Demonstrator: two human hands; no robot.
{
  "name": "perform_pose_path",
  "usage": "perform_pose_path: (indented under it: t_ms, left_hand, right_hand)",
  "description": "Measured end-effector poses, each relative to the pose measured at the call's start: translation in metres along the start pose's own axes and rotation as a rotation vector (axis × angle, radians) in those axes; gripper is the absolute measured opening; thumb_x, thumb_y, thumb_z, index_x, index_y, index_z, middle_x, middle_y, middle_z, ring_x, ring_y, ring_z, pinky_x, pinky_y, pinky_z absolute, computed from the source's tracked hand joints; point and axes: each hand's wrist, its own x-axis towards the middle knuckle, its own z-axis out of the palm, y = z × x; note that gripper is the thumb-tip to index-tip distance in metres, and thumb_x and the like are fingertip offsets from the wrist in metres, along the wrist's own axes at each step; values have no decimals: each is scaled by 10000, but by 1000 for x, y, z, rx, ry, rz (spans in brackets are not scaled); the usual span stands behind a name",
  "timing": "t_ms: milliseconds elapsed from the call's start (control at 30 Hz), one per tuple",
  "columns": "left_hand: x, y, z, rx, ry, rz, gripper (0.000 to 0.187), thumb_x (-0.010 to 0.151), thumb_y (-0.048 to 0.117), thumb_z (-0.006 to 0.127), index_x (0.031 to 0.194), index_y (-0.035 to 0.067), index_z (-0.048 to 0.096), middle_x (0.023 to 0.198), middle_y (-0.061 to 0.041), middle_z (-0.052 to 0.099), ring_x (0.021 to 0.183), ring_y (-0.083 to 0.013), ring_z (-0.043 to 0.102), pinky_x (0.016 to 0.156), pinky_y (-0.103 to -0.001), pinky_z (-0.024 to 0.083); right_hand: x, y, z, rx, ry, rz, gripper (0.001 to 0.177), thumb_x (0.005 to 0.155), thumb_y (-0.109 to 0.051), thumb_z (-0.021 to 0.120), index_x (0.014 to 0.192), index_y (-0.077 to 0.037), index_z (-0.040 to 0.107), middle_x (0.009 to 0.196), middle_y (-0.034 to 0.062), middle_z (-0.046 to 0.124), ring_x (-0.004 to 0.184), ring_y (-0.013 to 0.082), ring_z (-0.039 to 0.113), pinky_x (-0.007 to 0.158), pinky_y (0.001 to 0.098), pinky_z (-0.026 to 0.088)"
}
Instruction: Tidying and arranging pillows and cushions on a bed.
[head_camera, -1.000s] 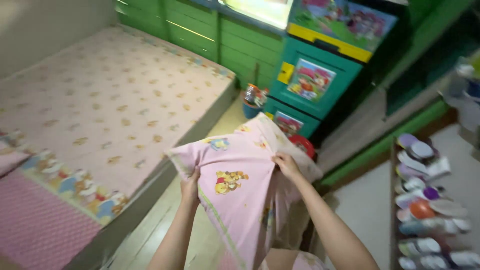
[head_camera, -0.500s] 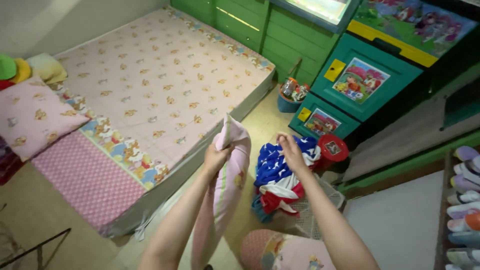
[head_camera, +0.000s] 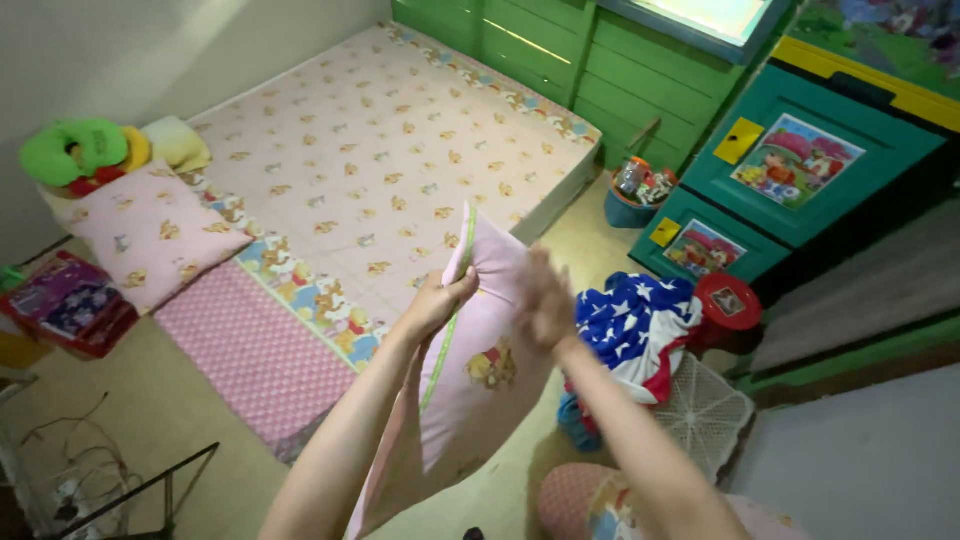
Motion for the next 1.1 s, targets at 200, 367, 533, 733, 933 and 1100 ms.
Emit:
perform_pose_path:
  t_ms: [200, 367, 533, 733, 933, 1100]
  left_hand:
    - [-4, 35, -18, 47, -132, -15, 231, 961, 284, 663, 832, 92, 659, 694, 55, 560, 618, -73, 463, 558, -262, 382]
    - [45, -7, -33, 51, -79, 78, 99, 880, 150, 691, 894, 53, 681, 770, 28, 633, 705, -91, 553, 645, -278, 464]
    - [51, 39, -36, 105, -73, 152, 151, 821, 93, 709, 961, 43, 731, 856, -29, 723, 789, -133, 645, 748, -302, 529]
    - [47, 125, -43, 679, 378, 210, 346, 925, 310, 688, 1211, 117, 714, 1027, -122, 763, 930, -281, 731, 832, -387, 550]
    - [56, 66, 13, 965, 590, 531, 597, 1029, 371, 552, 1518, 41, 458, 1529, -181, 481, 1437, -376, 429, 1189, -554, 335]
    - [79, 37, 70, 1095, 350, 709, 728, 970, 459, 558, 1578, 100, 379, 1685, -147, 279, 1572, -352, 211, 1225, -634, 136]
  right_hand:
    - [-29, 213, 55, 827, -383, 273, 668, 1119, -508, 450, 1555, -3, 431, 1549, 158, 491, 1451, 235, 443, 1245, 385, 303]
    - [-8, 68, -6, 508, -411, 292, 876, 788, -298, 827, 1511, -31, 410, 1313, 99, 639, 1171, 191, 601, 1005, 365, 486]
    - [-20, 71, 35, 582, -516, 562, 394, 737, -148, 907, 1063, 13, 756, 1014, 64, 796, 960, 144, 730, 902, 337, 580]
    - [18, 79, 52, 794, -329, 534, 221, 949, -237, 750, 1043, -37, 759, 951, -23, 741, 885, 77, 644, 829, 260, 526]
    - [65, 96, 29, 890, -185, 550, 214, 1070, -242, 752, 1094, -41, 683, 954, -28, 626, 851, 102, 524, 748, 285, 416]
    - [86, 62, -35, 1119, -44, 826, 295, 901, -247, 733, 1165, -133, 666, 1031, -28, 689, 926, 98, 646, 836, 277, 499]
